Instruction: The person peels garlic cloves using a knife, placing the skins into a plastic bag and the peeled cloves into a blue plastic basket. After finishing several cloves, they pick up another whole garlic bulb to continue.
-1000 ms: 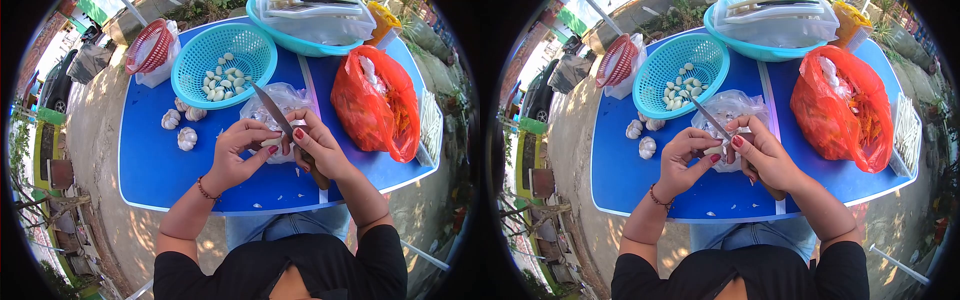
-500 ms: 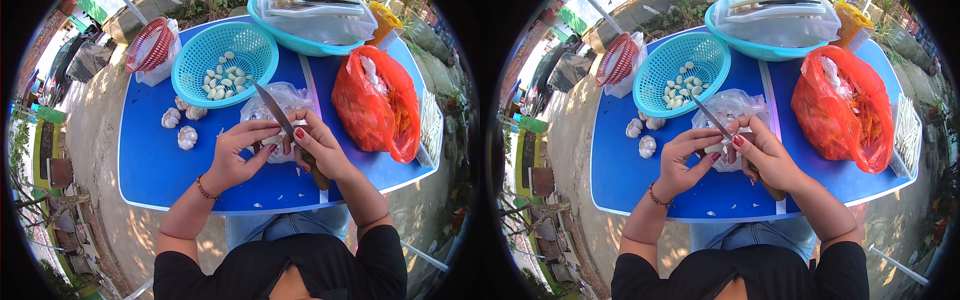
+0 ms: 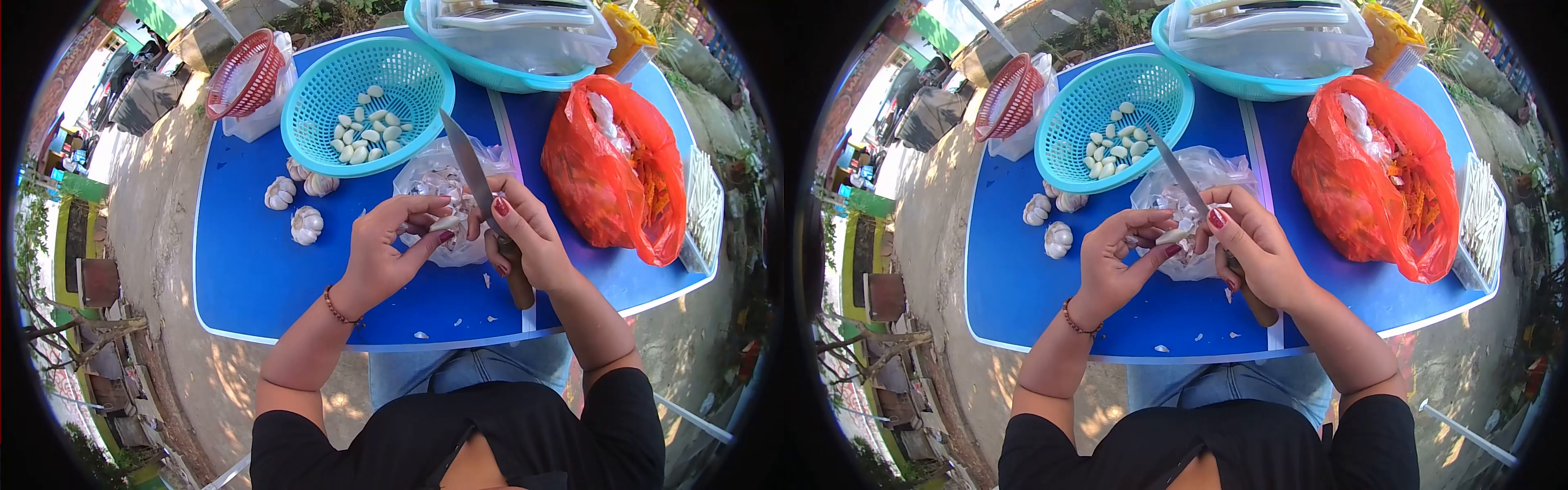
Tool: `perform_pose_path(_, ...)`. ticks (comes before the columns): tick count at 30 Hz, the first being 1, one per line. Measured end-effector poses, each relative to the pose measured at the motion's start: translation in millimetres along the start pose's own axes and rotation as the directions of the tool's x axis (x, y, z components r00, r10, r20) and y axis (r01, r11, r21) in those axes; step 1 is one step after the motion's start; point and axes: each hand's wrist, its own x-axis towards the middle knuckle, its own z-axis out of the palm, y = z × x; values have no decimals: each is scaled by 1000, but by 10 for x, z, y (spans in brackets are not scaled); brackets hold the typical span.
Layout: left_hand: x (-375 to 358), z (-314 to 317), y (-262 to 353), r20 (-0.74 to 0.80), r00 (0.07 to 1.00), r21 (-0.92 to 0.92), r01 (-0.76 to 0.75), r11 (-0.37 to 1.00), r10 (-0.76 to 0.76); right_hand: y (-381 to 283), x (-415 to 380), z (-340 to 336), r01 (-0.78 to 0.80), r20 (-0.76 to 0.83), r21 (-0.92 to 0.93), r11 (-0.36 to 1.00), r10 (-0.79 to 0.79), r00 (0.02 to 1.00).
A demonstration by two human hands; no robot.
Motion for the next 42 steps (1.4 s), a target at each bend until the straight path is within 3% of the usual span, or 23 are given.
perform_pose_path(5,25,-72,18,84,969,268,-248,931,234,1,-25,-2,-18,-32,-125,992,14,999)
perform_pose_path(8,29,-47,-36,35,957,234,-289,928,289,-33,-22,51,-59,-84,-157,986,47,995)
perform_pose_path(14,28,-66,3,47,982,226,-188,956,182,-74,-52,-21,-187,-68,-136,973,179,981)
perform_pose_path(16,28,-97,-27,70,968,252,-252,934,242,-106,-60,-11,-219,-78,-178,959,208,975)
perform_pose_path(17,31,-104,-40,83,959,264,-284,922,271,-82,-58,1,-162,-67,-211,964,151,986)
perform_pose_path(19,48,-46,-45,87,954,98,-295,950,288,-3,-49,43,-47,-40,-274,961,38,998)
perform_pose_path(20,52,-25,-46,87,951,13,-298,955,295,5,-49,51,-67,-34,-285,956,60,998)
perform_pose_path(22,29,-39,-27,167,961,16,-226,974,220,18,-49,63,-106,-23,-308,945,104,994)
perform_pose_path(31,44,-52,-101,135,957,155,-277,948,257,-41,-45,78,-161,18,-294,942,174,985)
perform_pose_path(37,20,-73,-94,64,975,201,-222,954,214,-96,-66,66,-47,-94,-234,971,26,995)
perform_pose_path(42,3,-65,-67,88,955,342,-296,892,283,-65,-60,70,-97,-59,-320,942,83,995)
